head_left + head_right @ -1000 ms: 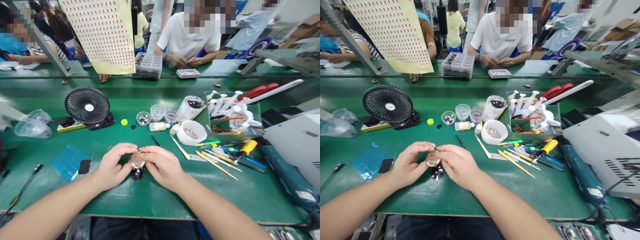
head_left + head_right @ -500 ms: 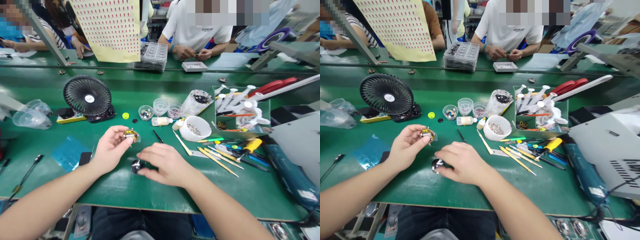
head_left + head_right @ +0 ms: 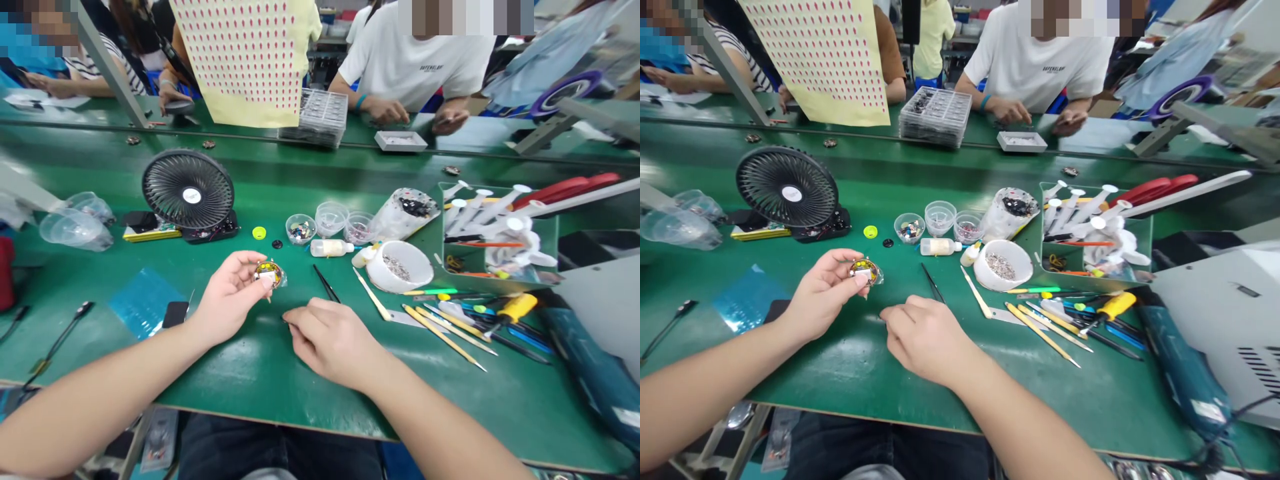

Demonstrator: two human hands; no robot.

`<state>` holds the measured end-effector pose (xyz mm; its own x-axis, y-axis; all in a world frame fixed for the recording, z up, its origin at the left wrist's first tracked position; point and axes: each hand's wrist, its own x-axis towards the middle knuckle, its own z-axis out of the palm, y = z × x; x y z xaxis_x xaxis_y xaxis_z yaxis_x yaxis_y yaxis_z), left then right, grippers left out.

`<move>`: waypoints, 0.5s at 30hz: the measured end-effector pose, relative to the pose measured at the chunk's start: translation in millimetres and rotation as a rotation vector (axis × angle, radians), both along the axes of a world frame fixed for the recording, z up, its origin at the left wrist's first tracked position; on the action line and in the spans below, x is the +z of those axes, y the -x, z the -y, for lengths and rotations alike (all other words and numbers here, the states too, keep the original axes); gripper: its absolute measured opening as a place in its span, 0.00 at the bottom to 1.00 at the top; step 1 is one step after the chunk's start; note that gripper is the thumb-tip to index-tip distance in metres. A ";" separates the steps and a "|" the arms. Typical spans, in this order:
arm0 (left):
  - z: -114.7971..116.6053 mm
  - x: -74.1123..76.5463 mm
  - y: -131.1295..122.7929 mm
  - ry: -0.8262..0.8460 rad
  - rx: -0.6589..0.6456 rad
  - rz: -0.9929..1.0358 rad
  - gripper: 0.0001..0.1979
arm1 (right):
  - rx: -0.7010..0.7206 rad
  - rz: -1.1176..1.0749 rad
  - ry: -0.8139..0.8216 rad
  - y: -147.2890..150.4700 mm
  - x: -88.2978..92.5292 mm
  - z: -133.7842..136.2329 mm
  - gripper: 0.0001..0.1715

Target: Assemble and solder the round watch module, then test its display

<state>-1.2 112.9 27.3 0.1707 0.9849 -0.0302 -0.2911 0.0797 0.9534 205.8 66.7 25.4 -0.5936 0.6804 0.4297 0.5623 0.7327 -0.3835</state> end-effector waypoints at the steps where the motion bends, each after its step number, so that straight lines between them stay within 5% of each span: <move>1: 0.0 0.0 -0.1 0.011 -0.008 0.001 0.21 | -0.040 -0.093 0.079 -0.6 1.0 0.6 0.12; 5: 1.4 -1.2 -0.9 0.042 -0.031 -0.005 0.21 | -0.205 -0.617 0.520 -1.8 7.2 0.9 0.19; 9: 4.4 -1.6 -1.9 0.060 -0.050 -0.012 0.20 | -0.271 -1.103 0.946 -0.2 12.6 -5.1 0.14; 15: 9.3 0.1 -2.3 0.073 -0.101 -0.026 0.20 | -0.281 -1.221 1.113 6.9 10.3 -8.1 0.24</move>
<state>1.1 103.6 27.4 0.2671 0.9577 -0.1072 -0.2531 0.1771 0.9511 199.0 74.8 35.7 -0.1133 0.9698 -0.2158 -0.3796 -0.2430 -0.8927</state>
